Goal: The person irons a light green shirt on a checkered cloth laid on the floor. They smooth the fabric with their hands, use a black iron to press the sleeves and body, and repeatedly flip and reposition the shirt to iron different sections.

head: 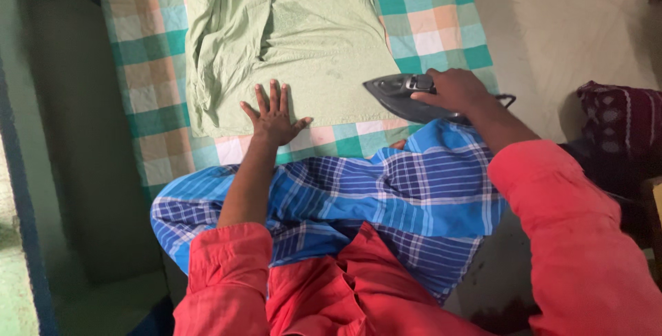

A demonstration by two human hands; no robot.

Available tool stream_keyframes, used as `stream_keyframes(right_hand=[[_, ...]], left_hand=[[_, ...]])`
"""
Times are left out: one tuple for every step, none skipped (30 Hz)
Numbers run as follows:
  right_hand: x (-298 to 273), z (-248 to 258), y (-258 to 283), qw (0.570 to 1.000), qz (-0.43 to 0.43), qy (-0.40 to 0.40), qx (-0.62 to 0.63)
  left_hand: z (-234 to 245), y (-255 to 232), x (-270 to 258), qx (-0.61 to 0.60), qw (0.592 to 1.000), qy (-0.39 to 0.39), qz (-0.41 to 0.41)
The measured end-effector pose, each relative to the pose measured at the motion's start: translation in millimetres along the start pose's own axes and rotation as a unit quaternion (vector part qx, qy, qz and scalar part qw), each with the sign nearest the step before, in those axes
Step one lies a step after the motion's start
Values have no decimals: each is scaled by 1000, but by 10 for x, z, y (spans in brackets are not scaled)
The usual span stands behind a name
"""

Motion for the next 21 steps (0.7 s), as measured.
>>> stream_keyframes(right_hand=[[4, 23, 38, 1000, 16, 11, -19], [30, 38, 91, 999, 33, 22, -38], [54, 47, 150, 997, 49, 33, -57], [77, 76, 208, 995, 63, 30, -67], [97, 102, 270, 994, 77, 28, -78], [109, 131, 333, 992, 91, 25, -89], [119, 131, 370, 991, 88, 34, -91], [135, 125, 410, 991, 86, 45, -93], [144, 114, 443, 990, 84, 56, -95], [164, 130, 516, 990, 102, 44, -88], [189, 135, 598, 989, 119, 32, -82], [221, 149, 678, 987, 138, 20, -76], [248, 142, 728, 986, 142, 21, -81], [274, 127, 784, 985, 147, 22, -86], [301, 114, 845, 984, 151, 24, -91], [328, 104, 908, 984, 153, 24, -85], [361, 96, 974, 984, 156, 24, -79], [390, 93, 1032, 985, 157, 24, -73], [416, 97, 1105, 984, 164, 16, -75], [436, 98, 1178, 983, 169, 8, -77], [460, 103, 1245, 982, 174, 1, -79]], left_hand=[[-12, 11, 7, 6, 1000, 10, 1], [-26, 32, 17, 12, 1000, 20, 2], [-22, 66, 25, 12, 1000, 18, 2], [-16, 123, 36, 12, 1000, 15, 3], [-8, 190, 47, 12, 1000, 13, 3], [-11, 272, 68, 14, 1000, 20, 10], [-10, 363, 86, 16, 999, 28, 16], [-22, 456, 87, 18, 999, 36, 24], [-20, 538, 81, 20, 999, 34, 27], [-18, 620, 72, 22, 999, 31, 32], [-20, 685, 65, 23, 999, 29, 36], [-32, 748, 67, 22, 998, 33, 43], [-43, 813, 77, 20, 998, 36, 51], [-58, 882, 92, 19, 997, 40, 58], [-64, 941, 109, 29, 997, 32, 57], [-83, 999, 127, 38, 997, 24, 57], [-108, 1061, 146, 48, 997, 16, 56], [-83, 1099, 165, 57, 997, -16, 40], [-55, 1142, 162, 66, 996, -49, 24], [-17, 1162, 149, 76, 994, -81, 7], [-5, 1208, 140, 70, 994, -82, 3]])
Point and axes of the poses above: each hand's wrist, its own x-axis towards the middle knuckle, its own z-axis out of the back of the hand, y = z × x, the point moved 9 cm from there along x, towards the middle knuckle, and after that the axes turned 8 degrees about z, right-handed, at the moved point
